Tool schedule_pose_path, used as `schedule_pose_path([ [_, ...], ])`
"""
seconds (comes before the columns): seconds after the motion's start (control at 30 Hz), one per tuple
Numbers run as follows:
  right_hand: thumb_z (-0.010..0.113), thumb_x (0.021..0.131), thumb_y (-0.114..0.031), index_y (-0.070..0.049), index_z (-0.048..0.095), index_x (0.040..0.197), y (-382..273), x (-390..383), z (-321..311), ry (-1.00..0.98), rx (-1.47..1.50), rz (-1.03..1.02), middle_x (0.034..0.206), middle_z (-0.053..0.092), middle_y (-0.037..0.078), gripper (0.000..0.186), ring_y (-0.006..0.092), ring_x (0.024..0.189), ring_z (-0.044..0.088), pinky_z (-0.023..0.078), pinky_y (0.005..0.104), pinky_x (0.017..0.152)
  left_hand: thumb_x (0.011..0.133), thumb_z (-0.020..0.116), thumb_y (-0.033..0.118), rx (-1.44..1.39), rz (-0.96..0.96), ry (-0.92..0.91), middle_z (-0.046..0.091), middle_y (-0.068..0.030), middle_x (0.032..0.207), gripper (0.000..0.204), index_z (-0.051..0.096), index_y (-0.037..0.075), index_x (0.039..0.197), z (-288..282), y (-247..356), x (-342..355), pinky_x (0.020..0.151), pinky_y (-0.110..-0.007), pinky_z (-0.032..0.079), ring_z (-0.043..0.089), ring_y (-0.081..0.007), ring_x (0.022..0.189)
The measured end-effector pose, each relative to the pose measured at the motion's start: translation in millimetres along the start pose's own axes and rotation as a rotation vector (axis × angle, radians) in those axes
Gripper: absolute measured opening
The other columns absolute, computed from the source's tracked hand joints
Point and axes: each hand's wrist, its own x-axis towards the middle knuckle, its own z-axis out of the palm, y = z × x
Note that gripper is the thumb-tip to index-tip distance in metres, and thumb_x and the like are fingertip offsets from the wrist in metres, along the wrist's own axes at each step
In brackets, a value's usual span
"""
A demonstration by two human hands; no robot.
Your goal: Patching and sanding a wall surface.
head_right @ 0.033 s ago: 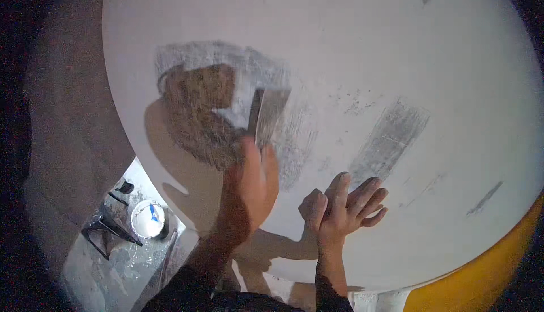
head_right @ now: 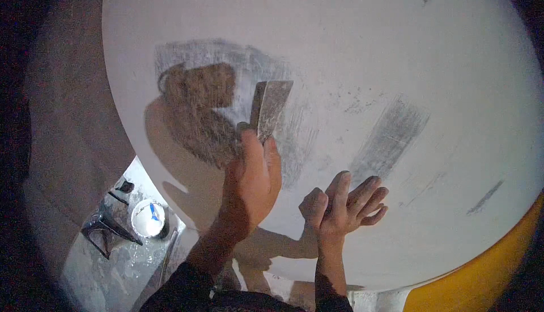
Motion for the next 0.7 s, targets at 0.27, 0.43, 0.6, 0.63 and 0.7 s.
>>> schedule_pose_path([
  [0.27, 0.040, 0.090, -0.027, 0.001, 0.048, 0.124, 4, -6, -4, 0.205, 0.362, -0.071, 0.132, 0.038, 0.025, 0.044, 0.0360, 0.127, 0.031, 0.023, 0.0506, 0.101, 0.090, 0.049, 0.012, -0.327, -0.262, -0.322, 0.055, -0.0185, 0.060, 0.016, 0.041, -0.002, 0.091, 3, -11, -48, 0.049, -0.040, 0.044, 0.060, -0.0355, 0.056],
  [0.43, 0.043, 0.092, -0.022, 0.007, 0.052, 0.115, -48, -9, -40, -0.013, 1.041, 0.233, 0.105, 0.058, 0.020, 0.037, 0.0261, 0.094, 0.055, 0.041, 0.0375, 0.085, 0.091, 0.043, 0.010, -0.705, -0.264, -0.473, 0.056, -0.0210, 0.077, 0.021, 0.043, -0.006, 0.105, 5, -31, -90, 0.058, -0.041, 0.045, 0.057, -0.0317, 0.066],
  [0.6, 0.045, 0.090, -0.006, 0.008, 0.053, 0.102, -63, 3, -50, -0.317, 1.140, 0.250, 0.086, 0.062, 0.012, 0.020, 0.0166, 0.071, 0.059, 0.047, 0.0282, 0.063, 0.089, 0.048, 0.014, -0.067, 0.536, -0.249, 0.058, -0.0202, 0.092, 0.032, 0.045, -0.006, 0.113, 0, -64, -98, 0.074, -0.039, 0.046, 0.057, -0.0309, 0.077],
  [0.63, 0.045, 0.089, -0.002, 0.009, 0.052, 0.100, -55, 3, -51, -0.181, 0.886, 0.015, 0.081, 0.062, 0.012, 0.018, 0.0161, 0.066, 0.059, 0.047, 0.0282, 0.057, 0.088, 0.050, 0.020, -0.266, 0.340, -0.384, 0.056, -0.0229, 0.097, 0.035, 0.046, -0.006, 0.111, -17, -59, -78, 0.079, -0.041, 0.044, 0.056, -0.0336, 0.088],
  [0.7, 0.044, 0.088, -0.004, 0.010, 0.049, 0.104, -46, 29, -80, -0.594, 1.249, 0.505, 0.083, 0.059, 0.016, 0.021, 0.0176, 0.069, 0.058, 0.047, 0.0302, 0.062, 0.085, 0.056, 0.028, -0.434, 0.236, -0.428, 0.054, -0.0245, 0.107, 0.042, 0.048, -0.005, 0.110, -32, -80, -48, 0.086, -0.042, 0.041, 0.054, -0.0353, 0.102],
])
